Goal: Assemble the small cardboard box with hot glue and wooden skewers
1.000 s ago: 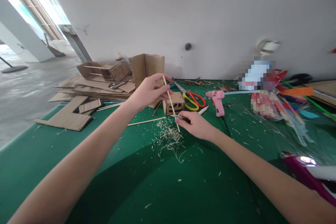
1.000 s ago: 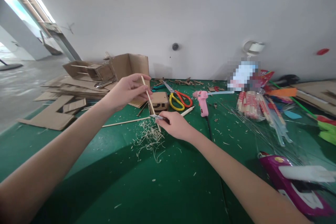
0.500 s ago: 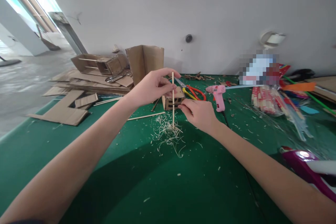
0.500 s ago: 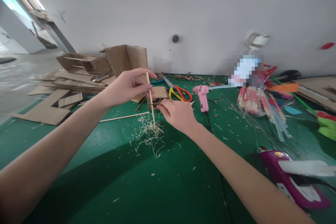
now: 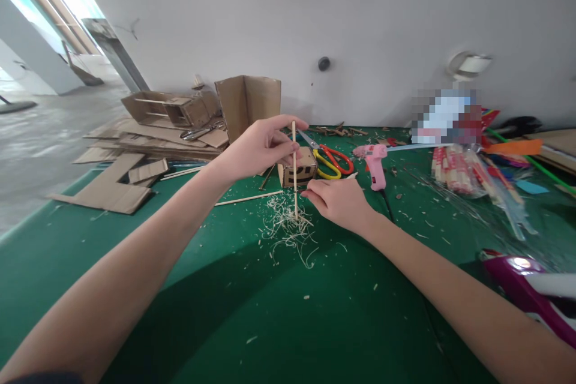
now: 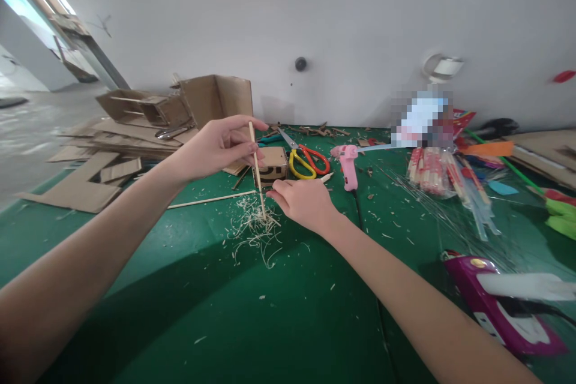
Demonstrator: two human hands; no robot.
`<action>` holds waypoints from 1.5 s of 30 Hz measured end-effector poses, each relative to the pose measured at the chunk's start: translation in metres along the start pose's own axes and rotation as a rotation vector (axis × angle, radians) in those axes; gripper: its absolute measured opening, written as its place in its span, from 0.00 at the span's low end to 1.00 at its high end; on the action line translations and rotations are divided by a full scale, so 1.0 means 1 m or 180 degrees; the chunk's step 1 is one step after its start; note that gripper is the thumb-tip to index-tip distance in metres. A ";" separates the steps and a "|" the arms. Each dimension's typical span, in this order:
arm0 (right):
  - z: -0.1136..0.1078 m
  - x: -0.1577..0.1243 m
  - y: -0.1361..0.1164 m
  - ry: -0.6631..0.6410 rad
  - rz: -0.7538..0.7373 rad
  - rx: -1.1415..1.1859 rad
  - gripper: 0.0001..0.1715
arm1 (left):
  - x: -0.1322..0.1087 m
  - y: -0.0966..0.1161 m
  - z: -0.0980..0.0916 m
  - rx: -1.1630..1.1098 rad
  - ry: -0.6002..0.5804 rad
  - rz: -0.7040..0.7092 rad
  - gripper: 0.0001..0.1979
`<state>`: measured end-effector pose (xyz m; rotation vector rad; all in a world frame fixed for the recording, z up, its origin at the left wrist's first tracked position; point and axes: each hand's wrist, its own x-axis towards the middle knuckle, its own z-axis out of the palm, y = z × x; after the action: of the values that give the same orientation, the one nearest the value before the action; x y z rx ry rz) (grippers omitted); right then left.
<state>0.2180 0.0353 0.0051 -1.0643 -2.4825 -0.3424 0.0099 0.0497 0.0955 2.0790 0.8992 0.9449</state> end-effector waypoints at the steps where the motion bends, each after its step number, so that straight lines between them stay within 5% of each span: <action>1: 0.000 -0.002 -0.001 -0.0120 -0.0066 0.0007 0.22 | 0.000 -0.001 0.000 -0.0023 -0.0001 -0.0007 0.16; 5: -0.002 -0.006 -0.003 -0.0518 -0.0420 0.0108 0.22 | 0.000 0.001 -0.001 -0.0103 -0.0002 -0.0075 0.16; 11: -0.002 0.001 0.004 0.0195 0.0154 0.0140 0.24 | 0.000 0.006 -0.001 0.0086 -0.0080 0.0028 0.18; 18: 0.007 -0.005 0.000 -0.0226 -0.0285 0.0254 0.23 | -0.002 0.002 -0.003 0.0137 -0.0107 0.0037 0.22; 26: 0.001 0.006 0.001 0.0221 0.0064 0.0228 0.23 | -0.003 -0.001 -0.003 -0.0221 -0.0320 0.0121 0.17; 33: -0.004 0.005 0.002 -0.0054 0.0026 0.0332 0.22 | -0.004 0.001 0.000 -0.0344 -0.0376 0.0171 0.16; 39: -0.001 -0.005 -0.005 -0.0700 -0.0307 0.0173 0.22 | -0.006 0.003 0.000 -0.0233 -0.0330 0.0134 0.16; 45: -0.001 0.000 -0.008 0.0169 -0.0021 -0.0032 0.25 | -0.006 0.003 0.001 -0.0325 -0.0320 0.0101 0.15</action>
<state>0.2125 0.0299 0.0057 -1.0379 -2.4406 -0.3806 0.0092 0.0430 0.0954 2.0396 0.7527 0.8763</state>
